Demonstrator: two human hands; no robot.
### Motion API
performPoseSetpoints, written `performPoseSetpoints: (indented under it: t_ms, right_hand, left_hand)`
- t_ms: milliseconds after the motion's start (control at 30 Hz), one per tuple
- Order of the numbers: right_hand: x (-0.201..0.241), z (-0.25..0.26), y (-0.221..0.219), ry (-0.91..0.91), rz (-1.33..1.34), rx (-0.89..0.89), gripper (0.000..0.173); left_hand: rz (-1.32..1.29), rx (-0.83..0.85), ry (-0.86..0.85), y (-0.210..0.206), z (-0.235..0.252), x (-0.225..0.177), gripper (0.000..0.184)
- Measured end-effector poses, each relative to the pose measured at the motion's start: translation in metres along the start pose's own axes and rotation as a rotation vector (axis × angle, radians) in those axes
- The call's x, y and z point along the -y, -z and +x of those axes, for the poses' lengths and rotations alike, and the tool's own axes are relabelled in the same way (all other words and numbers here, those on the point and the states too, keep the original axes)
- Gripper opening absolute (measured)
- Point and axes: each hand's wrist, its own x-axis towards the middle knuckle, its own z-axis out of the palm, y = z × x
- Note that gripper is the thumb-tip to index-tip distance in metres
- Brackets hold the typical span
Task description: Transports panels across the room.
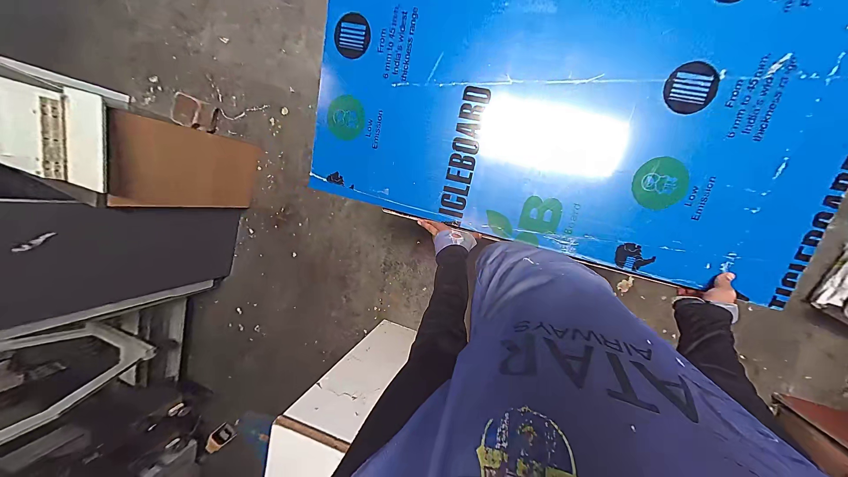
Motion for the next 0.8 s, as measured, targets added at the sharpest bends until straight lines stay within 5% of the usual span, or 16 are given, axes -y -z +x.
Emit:
performPoseSetpoints:
  t_ms: [333, 433, 567, 800]
  right_hand:
    - [-0.002, -0.002, 0.0, -0.004, -0.059, 0.033, 0.054]
    - [-0.003, 0.002, 0.009, -0.075, 0.055, 0.082, 0.057]
    - [0.0, -0.003, 0.009, -0.085, 0.073, 0.094, 0.053]
    - [-0.009, -0.026, 0.032, -0.167, 0.017, 0.083, 0.054]
  left_hand:
    - [0.092, 0.014, -0.001, -0.002, 0.008, -0.006, 0.146]
    - [0.113, 0.026, -0.054, 0.014, -0.002, -0.003, 0.115]
    - [-0.376, -0.162, -0.05, 0.046, -0.03, 0.008, 0.085]
    - [-0.235, -0.295, -0.413, 0.016, -0.024, 0.03, 0.032]
